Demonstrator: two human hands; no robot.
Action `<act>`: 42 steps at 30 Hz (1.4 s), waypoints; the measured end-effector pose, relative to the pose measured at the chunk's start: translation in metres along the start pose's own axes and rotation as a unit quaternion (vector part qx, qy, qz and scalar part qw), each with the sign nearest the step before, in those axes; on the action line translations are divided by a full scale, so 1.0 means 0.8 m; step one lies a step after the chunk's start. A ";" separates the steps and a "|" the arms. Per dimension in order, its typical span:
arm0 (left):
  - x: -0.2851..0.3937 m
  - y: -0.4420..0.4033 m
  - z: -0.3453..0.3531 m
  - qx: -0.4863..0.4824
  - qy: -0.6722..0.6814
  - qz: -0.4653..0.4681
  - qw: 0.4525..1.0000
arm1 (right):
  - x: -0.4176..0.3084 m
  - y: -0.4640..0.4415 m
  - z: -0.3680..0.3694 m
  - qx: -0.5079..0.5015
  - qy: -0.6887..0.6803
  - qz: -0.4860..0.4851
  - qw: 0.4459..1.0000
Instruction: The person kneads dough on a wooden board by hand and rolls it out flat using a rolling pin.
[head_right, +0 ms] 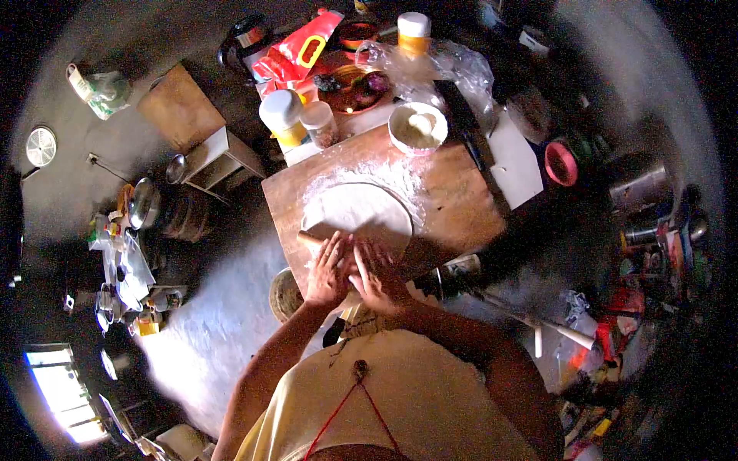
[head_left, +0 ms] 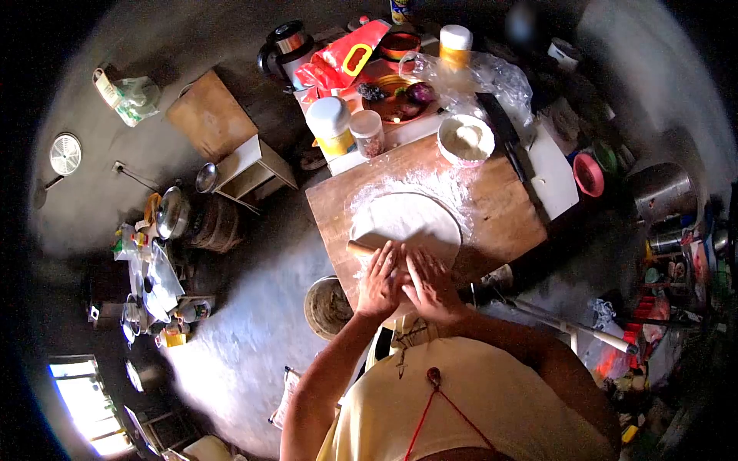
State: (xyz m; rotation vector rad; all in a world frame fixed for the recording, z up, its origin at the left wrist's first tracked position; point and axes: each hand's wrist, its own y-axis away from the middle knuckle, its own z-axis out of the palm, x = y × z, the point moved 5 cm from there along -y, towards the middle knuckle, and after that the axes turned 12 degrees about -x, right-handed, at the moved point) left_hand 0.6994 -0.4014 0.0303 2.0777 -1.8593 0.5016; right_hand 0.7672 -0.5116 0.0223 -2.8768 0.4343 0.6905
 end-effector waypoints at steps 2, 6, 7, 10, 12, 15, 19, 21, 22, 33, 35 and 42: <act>-0.009 -0.025 -0.002 0.010 -0.005 -0.009 1.000 | 0.012 -0.015 0.012 0.044 0.071 0.043 0.996; -0.041 -0.103 0.007 0.105 -0.084 -0.024 0.991 | 0.061 -0.092 -0.021 0.090 0.079 0.110 0.987; -0.045 -0.106 0.008 0.092 -0.093 -0.029 0.991 | 0.065 -0.102 -0.024 0.096 0.113 0.060 0.987; -0.039 -0.072 0.006 0.057 0.002 -0.019 0.998 | 0.049 -0.073 -0.004 0.055 0.120 0.003 0.991; -0.017 -0.019 -0.006 0.010 0.030 0.033 0.999 | -0.009 -0.046 -0.011 -0.009 0.114 0.007 0.993; -0.004 0.048 0.005 -0.061 0.028 0.005 0.998 | -0.047 0.003 0.023 -0.019 -0.002 0.044 0.999; -0.011 0.023 -0.008 -0.046 -0.005 0.020 0.999 | -0.030 -0.023 0.023 -0.009 0.040 0.097 0.994; -0.030 -0.031 -0.009 -0.006 -0.034 0.021 0.999 | 0.000 -0.063 0.007 0.008 0.136 0.072 0.988; -0.043 -0.056 0.000 0.018 -0.037 0.014 0.999 | 0.018 -0.076 0.000 0.094 0.131 0.061 0.985; -0.023 0.031 0.004 -0.056 -0.042 0.034 0.997 | -0.027 -0.025 0.031 0.046 0.076 0.036 0.995; -0.043 -0.030 -0.016 -0.008 -0.046 0.022 0.999 | 0.020 -0.076 0.002 0.047 0.133 0.056 0.988; -0.051 -0.071 -0.021 0.022 0.004 -0.019 1.000 | 0.017 -0.079 -0.023 0.043 0.070 0.103 0.991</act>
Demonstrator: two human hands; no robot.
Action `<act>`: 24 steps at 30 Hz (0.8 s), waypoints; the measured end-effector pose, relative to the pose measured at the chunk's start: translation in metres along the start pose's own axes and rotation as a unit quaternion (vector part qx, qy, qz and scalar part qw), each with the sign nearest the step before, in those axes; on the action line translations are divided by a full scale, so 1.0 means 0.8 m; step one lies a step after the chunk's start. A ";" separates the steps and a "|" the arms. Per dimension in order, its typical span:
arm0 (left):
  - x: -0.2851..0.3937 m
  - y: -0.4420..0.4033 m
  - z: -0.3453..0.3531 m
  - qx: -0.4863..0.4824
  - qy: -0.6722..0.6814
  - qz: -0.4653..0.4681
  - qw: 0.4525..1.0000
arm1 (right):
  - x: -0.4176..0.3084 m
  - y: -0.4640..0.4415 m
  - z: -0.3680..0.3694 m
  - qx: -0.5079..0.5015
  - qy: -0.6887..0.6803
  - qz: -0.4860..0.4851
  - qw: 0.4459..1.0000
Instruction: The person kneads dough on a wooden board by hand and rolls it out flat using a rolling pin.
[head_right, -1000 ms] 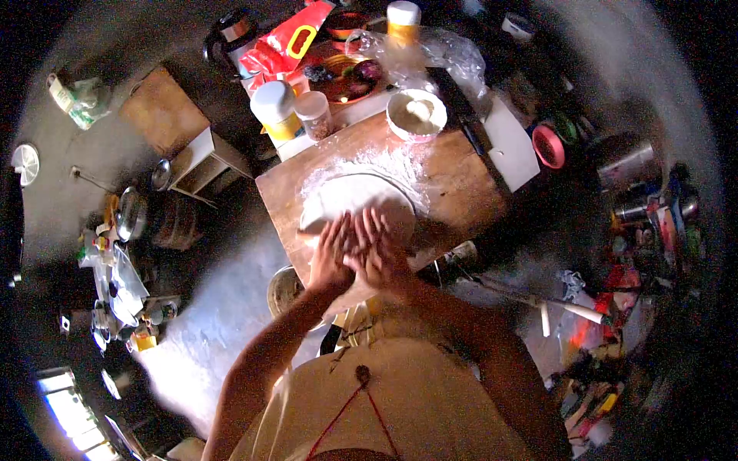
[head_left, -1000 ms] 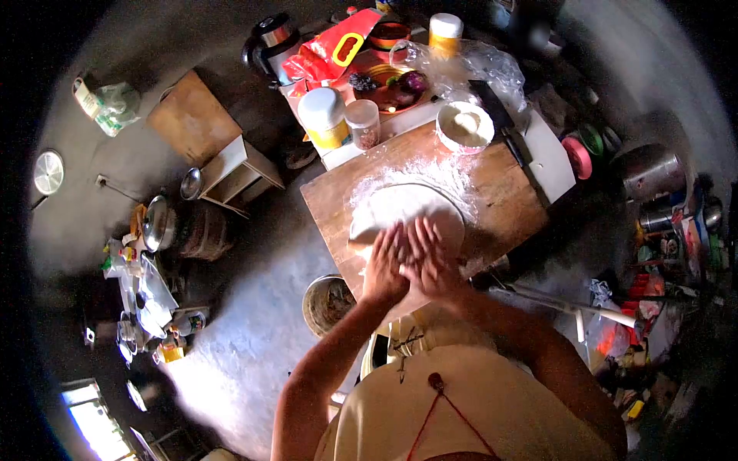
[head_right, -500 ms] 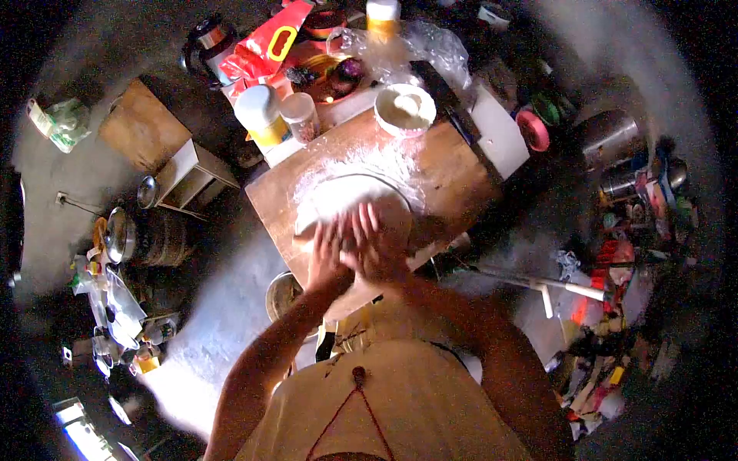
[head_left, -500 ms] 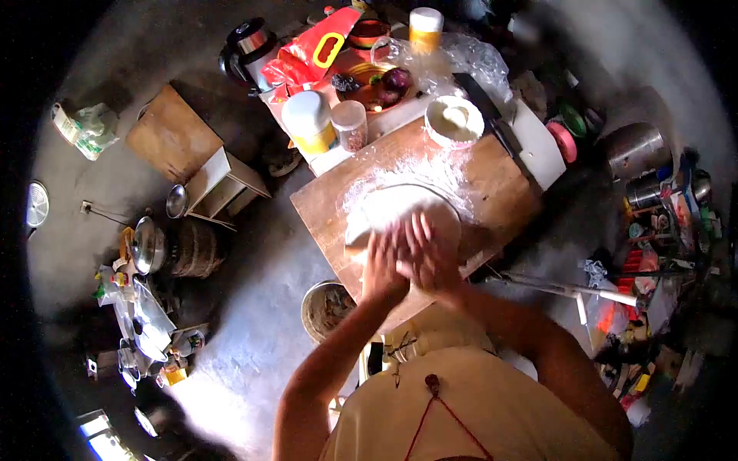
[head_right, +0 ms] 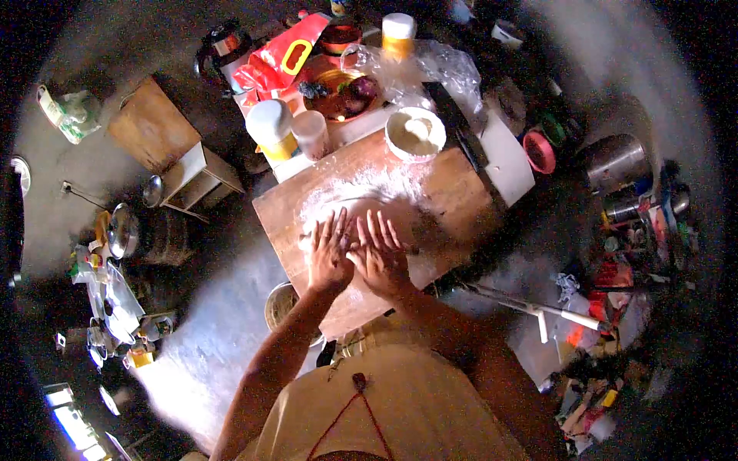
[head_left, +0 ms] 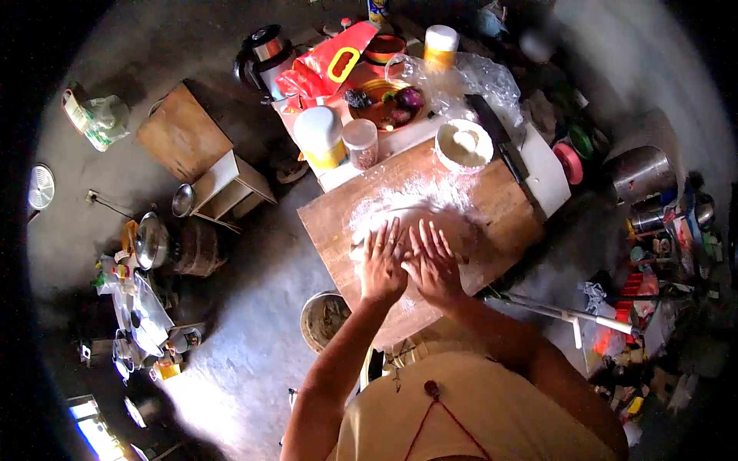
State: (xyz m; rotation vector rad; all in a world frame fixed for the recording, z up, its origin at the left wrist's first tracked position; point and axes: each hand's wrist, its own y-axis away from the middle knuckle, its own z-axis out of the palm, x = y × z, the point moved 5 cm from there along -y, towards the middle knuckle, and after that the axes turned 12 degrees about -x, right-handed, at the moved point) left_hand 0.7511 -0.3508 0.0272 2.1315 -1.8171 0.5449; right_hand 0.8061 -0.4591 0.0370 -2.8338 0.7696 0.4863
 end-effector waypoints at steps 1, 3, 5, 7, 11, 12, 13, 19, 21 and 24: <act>-0.008 -0.007 0.004 0.007 -0.001 0.000 1.000 | 0.003 -0.007 -0.001 0.002 0.002 -0.004 1.000; -0.019 -0.026 0.001 0.022 -0.016 0.013 1.000 | 0.014 -0.029 -0.008 0.026 0.024 -0.017 0.999; -0.040 -0.066 0.005 0.061 -0.028 -0.017 0.998 | 0.040 -0.072 -0.005 0.029 0.039 -0.010 0.999; -0.057 -0.106 -0.004 0.100 -0.067 -0.038 0.992 | 0.061 -0.111 -0.011 0.048 0.043 -0.023 0.998; -0.062 -0.103 -0.003 0.042 -0.126 -0.061 0.989 | 0.067 -0.110 -0.020 0.044 0.053 -0.026 0.997; -0.056 -0.084 0.002 0.028 -0.140 -0.055 0.988 | 0.054 -0.088 -0.023 0.036 0.065 -0.032 0.997; -0.037 -0.058 -0.003 -0.035 -0.143 -0.074 0.986 | 0.043 -0.058 -0.017 0.034 0.060 -0.051 0.996; -0.002 0.031 -0.011 -0.078 -0.036 -0.026 0.996 | 0.023 0.020 -0.010 -0.141 -0.051 -0.071 0.986; -0.019 -0.015 -0.012 -0.033 -0.075 -0.018 0.996 | 0.066 -0.043 0.020 -0.102 -0.007 -0.058 0.993; -0.038 -0.038 -0.024 -0.005 -0.066 -0.031 0.997 | 0.100 -0.091 0.015 0.004 -0.104 -0.079 0.991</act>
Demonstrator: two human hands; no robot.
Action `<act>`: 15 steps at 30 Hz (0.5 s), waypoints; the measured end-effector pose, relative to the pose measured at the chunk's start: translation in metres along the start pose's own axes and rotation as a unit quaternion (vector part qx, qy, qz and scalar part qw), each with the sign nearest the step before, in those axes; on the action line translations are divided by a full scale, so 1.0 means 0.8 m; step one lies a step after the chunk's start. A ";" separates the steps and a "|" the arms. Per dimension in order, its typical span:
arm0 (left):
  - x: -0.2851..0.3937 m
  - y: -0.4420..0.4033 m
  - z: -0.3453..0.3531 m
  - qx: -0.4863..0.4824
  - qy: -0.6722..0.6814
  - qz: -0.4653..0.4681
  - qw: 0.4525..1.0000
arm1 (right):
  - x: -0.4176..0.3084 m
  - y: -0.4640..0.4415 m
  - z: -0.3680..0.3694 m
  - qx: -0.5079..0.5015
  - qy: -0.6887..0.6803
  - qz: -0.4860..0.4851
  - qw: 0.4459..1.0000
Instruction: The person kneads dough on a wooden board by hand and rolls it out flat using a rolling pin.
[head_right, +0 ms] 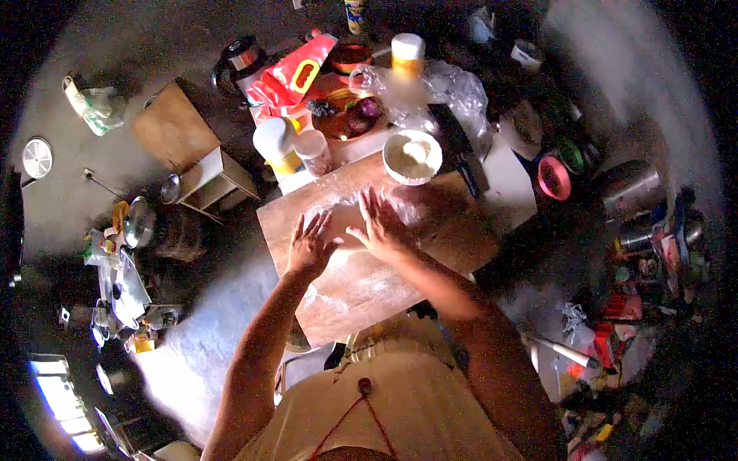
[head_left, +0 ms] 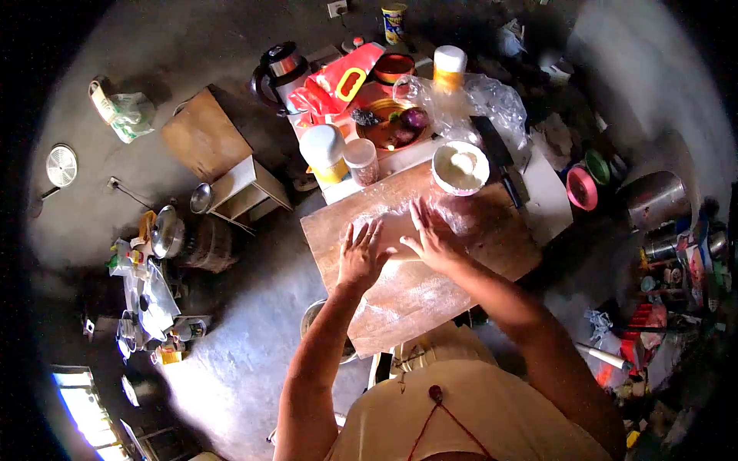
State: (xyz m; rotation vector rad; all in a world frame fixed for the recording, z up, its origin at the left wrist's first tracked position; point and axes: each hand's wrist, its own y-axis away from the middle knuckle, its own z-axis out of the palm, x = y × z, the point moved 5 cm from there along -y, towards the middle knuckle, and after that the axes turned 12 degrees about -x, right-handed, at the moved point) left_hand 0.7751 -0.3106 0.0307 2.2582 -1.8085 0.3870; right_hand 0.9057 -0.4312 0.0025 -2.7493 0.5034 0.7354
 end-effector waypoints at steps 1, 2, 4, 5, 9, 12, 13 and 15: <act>-0.002 0.008 -0.002 -0.012 0.008 0.002 1.000 | -0.011 0.004 -0.023 -0.122 -0.050 0.002 0.991; -0.004 0.016 -0.002 -0.025 0.019 0.003 1.000 | -0.019 0.019 -0.031 -0.123 -0.020 -0.021 0.992; -0.004 0.032 -0.002 0.067 -0.034 0.030 0.997 | -0.005 0.043 -0.014 -0.122 -0.010 -0.052 0.991; -0.009 0.035 0.009 0.065 -0.054 0.020 0.996 | -0.005 0.054 -0.013 -0.075 0.004 -0.045 0.996; 0.016 0.060 0.018 -0.040 -0.027 -0.073 0.996 | 0.003 0.064 -0.009 -0.053 0.013 -0.042 0.998; 0.063 0.125 0.057 -0.092 -0.013 -0.109 0.990 | 0.007 0.133 0.004 -0.102 0.010 -0.080 0.991; 0.085 0.144 0.068 -0.049 0.018 -0.116 0.992 | -0.023 0.142 -0.030 -0.117 0.005 -0.081 0.990; 0.113 0.142 0.057 0.003 0.054 -0.165 0.985 | -0.053 0.149 -0.062 -0.164 0.014 -0.073 0.984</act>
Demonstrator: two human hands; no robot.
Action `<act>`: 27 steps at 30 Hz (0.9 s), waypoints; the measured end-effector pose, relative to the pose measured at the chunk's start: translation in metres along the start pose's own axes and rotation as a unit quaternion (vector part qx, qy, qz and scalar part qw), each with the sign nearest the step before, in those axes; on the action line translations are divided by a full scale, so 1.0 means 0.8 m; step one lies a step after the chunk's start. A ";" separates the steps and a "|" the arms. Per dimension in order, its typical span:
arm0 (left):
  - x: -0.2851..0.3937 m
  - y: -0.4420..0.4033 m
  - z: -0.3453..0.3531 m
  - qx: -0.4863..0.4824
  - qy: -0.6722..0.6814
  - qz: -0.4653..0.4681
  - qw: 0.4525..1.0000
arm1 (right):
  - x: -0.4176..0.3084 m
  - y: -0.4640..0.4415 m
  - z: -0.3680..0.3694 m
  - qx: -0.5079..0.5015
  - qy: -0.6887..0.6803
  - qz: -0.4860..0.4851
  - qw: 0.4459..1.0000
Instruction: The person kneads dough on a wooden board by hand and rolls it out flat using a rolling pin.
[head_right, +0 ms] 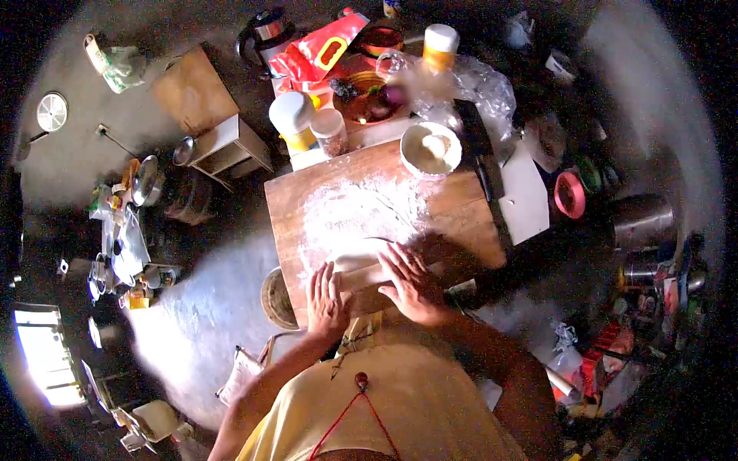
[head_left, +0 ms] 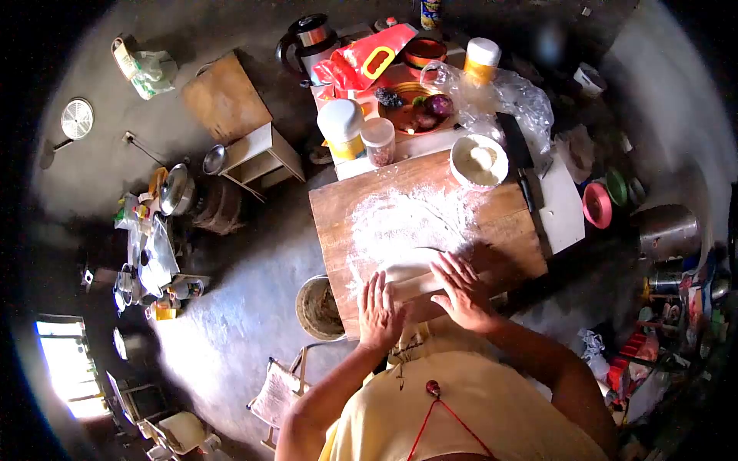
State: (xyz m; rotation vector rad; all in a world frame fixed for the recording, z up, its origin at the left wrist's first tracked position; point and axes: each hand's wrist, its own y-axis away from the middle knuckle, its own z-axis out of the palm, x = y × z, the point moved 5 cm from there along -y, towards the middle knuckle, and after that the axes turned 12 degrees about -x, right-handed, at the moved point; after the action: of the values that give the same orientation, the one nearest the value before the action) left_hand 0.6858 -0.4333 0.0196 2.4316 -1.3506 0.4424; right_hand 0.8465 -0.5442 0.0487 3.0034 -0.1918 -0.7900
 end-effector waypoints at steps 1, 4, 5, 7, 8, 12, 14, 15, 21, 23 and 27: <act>0.014 -0.007 -0.017 0.003 0.011 -0.045 0.999 | 0.010 -0.017 0.015 0.049 0.018 0.040 0.998; -0.010 -0.057 -0.024 0.018 -0.049 -0.085 0.995 | 0.036 -0.083 0.019 0.024 0.108 0.108 0.988; -0.024 -0.078 -0.030 0.041 -0.019 -0.089 0.995 | 0.043 -0.106 0.012 0.038 0.111 0.108 0.987; -0.047 -0.113 -0.040 0.068 -0.061 -0.127 0.988 | 0.050 -0.144 -0.007 0.064 0.097 0.096 0.989; -0.055 -0.126 -0.047 0.073 -0.036 -0.124 0.989 | 0.056 -0.160 -0.012 0.068 0.103 0.079 0.989; -0.054 -0.113 -0.035 0.061 -0.076 -0.119 0.988 | 0.057 -0.154 -0.005 0.052 0.122 0.027 0.991; -0.024 -0.062 -0.019 0.011 -0.088 -0.096 0.991 | 0.054 -0.105 0.025 0.004 0.105 0.014 0.994; -0.005 -0.034 -0.017 -0.016 -0.081 -0.091 0.992 | 0.050 -0.076 0.030 0.006 0.108 -0.001 0.994; -0.025 -0.059 -0.025 0.030 -0.085 -0.091 0.992 | 0.062 -0.145 0.017 -0.084 0.078 -0.005 0.993; -0.055 -0.096 -0.064 0.082 -0.041 -0.125 0.988 | 0.080 -0.230 -0.012 0.056 -0.008 -0.078 0.995; -0.078 -0.095 -0.096 0.022 0.154 -0.171 0.973 | 0.038 -0.249 -0.063 -0.105 -0.176 -0.059 0.977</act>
State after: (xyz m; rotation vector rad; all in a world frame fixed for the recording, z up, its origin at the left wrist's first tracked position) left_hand 0.7109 -0.3158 0.0525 2.4376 -0.7842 0.7254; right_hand 0.9199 -0.3503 0.0655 2.6779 0.0622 -1.2633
